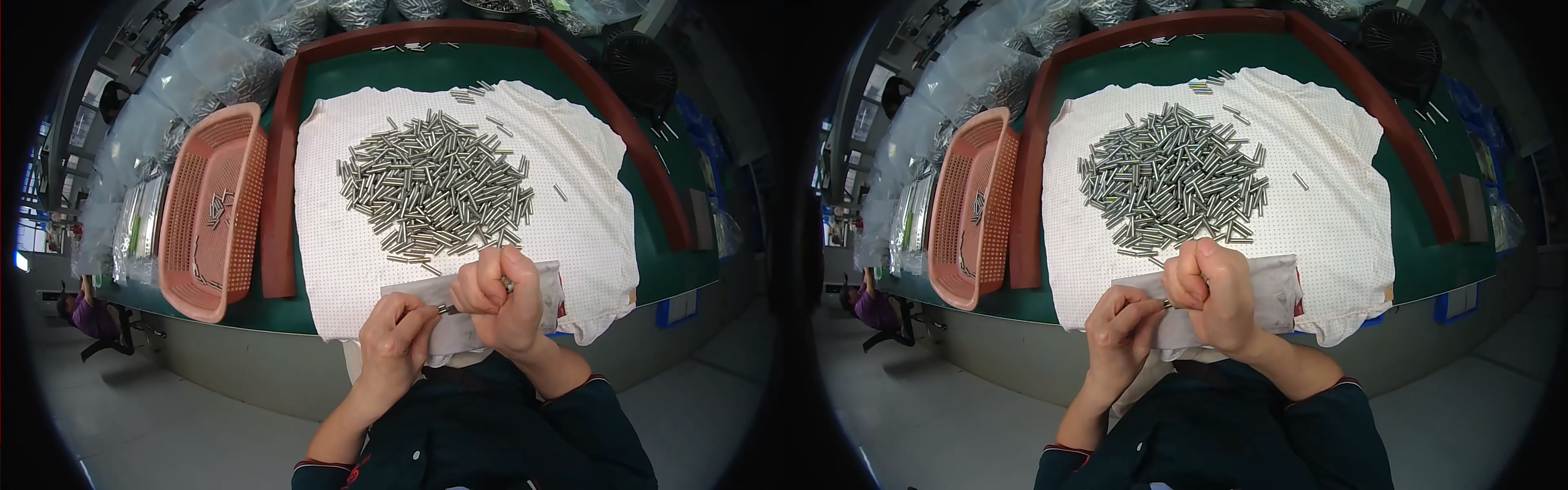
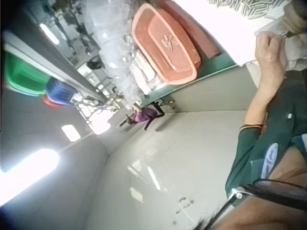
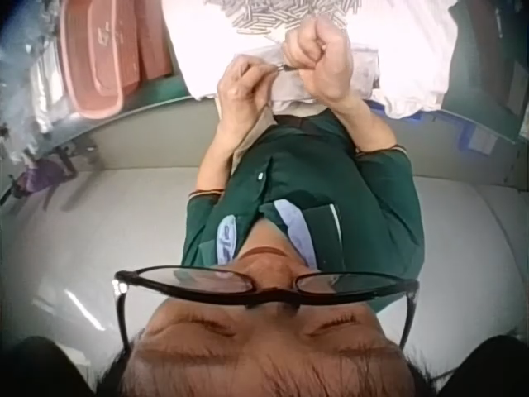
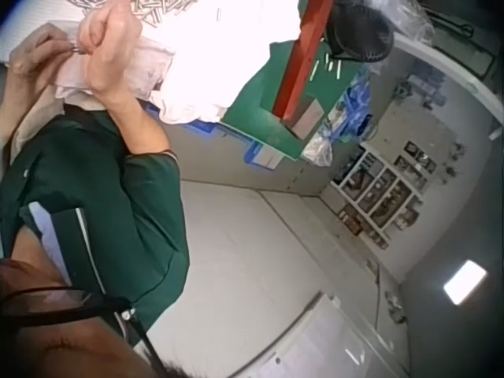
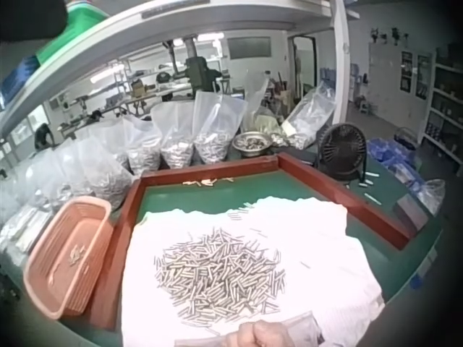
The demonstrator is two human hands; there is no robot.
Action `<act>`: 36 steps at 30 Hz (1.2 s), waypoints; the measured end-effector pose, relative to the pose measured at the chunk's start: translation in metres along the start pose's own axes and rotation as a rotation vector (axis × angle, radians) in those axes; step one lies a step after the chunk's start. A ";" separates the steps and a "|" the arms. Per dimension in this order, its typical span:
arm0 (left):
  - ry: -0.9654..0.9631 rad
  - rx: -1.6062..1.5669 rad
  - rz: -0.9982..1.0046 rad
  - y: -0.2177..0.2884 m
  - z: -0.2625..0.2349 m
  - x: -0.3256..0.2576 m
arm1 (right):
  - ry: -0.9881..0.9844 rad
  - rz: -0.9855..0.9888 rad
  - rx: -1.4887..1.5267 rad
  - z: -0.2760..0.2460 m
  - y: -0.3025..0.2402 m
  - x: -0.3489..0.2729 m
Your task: Inspecting small metal pins using a manual gauge or file at a manufacturing workbench.
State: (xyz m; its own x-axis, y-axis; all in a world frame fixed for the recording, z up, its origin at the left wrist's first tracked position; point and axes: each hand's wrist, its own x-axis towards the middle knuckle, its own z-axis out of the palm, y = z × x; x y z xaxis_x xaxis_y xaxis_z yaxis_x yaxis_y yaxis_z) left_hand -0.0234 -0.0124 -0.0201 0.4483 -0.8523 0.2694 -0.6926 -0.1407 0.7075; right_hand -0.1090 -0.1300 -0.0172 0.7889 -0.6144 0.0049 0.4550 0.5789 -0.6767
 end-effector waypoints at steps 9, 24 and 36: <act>-0.036 0.007 0.051 -0.002 -0.002 0.003 | 0.000 -0.179 -0.265 0.015 0.007 -0.006; -0.178 0.374 0.333 0.002 -0.006 0.015 | 0.237 -0.059 0.366 -0.018 -0.008 0.000; -0.147 -1.251 -0.630 -0.028 -0.030 0.015 | 0.266 -0.042 0.385 -0.017 -0.009 -0.005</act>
State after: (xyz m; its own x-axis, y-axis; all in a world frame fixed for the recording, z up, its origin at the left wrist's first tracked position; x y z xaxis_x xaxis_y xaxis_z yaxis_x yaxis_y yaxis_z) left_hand 0.0201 -0.0063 -0.0160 0.3746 -0.8699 -0.3209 0.5881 -0.0446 0.8076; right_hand -0.1242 -0.1408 -0.0235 0.6563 -0.7285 -0.1964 0.6441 0.6765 -0.3570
